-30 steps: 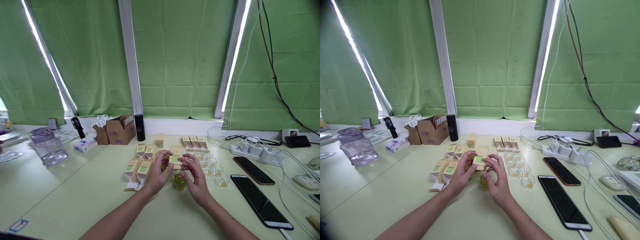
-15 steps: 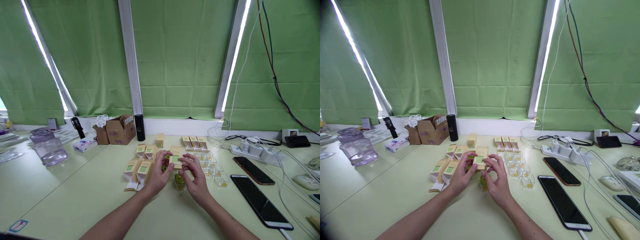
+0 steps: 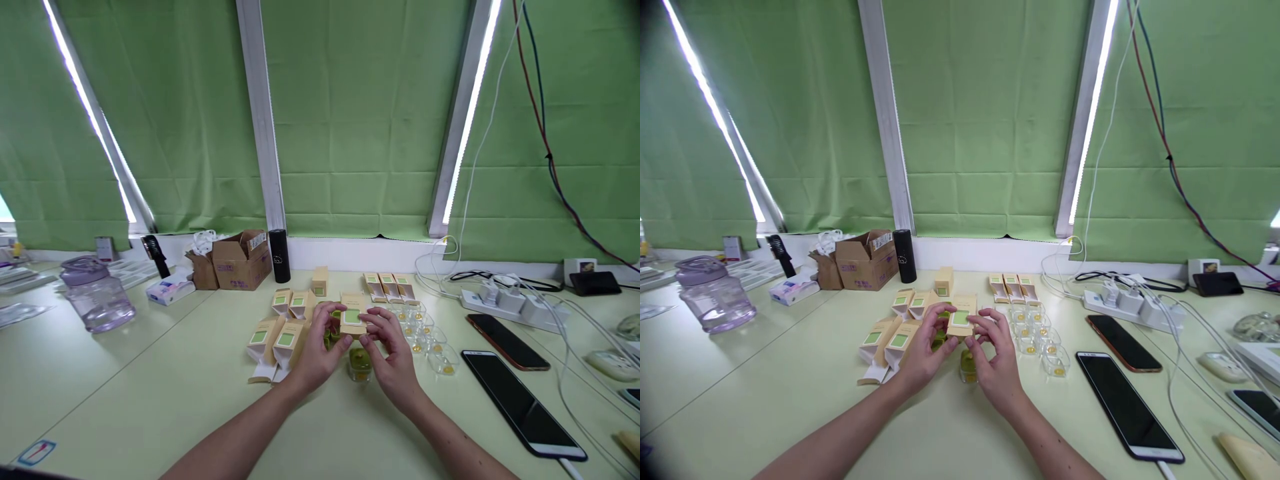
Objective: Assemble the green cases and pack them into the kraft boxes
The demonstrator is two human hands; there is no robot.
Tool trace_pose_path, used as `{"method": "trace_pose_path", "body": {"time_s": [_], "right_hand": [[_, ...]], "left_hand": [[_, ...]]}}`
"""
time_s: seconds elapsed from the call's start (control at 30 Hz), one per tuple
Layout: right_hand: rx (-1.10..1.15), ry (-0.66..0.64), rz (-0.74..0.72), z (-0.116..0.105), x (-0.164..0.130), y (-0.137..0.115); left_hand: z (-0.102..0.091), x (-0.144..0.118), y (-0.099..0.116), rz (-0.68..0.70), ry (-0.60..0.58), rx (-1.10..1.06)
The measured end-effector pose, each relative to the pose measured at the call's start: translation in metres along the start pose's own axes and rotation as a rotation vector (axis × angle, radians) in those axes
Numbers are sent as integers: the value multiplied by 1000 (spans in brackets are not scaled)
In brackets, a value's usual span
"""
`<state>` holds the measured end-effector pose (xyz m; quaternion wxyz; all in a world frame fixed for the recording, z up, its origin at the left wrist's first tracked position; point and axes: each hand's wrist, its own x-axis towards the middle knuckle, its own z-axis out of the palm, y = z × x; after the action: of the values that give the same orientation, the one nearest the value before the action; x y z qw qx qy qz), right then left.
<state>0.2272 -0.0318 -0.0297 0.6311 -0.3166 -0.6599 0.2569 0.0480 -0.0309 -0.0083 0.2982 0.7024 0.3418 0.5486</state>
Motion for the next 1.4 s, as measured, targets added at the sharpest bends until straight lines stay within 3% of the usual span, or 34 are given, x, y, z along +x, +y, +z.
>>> {"method": "trace_pose_path", "body": {"time_s": [1.4], "right_hand": [[26,33,29,2,1,7]], "left_hand": [[7,0,-1,29,75,161]]}}
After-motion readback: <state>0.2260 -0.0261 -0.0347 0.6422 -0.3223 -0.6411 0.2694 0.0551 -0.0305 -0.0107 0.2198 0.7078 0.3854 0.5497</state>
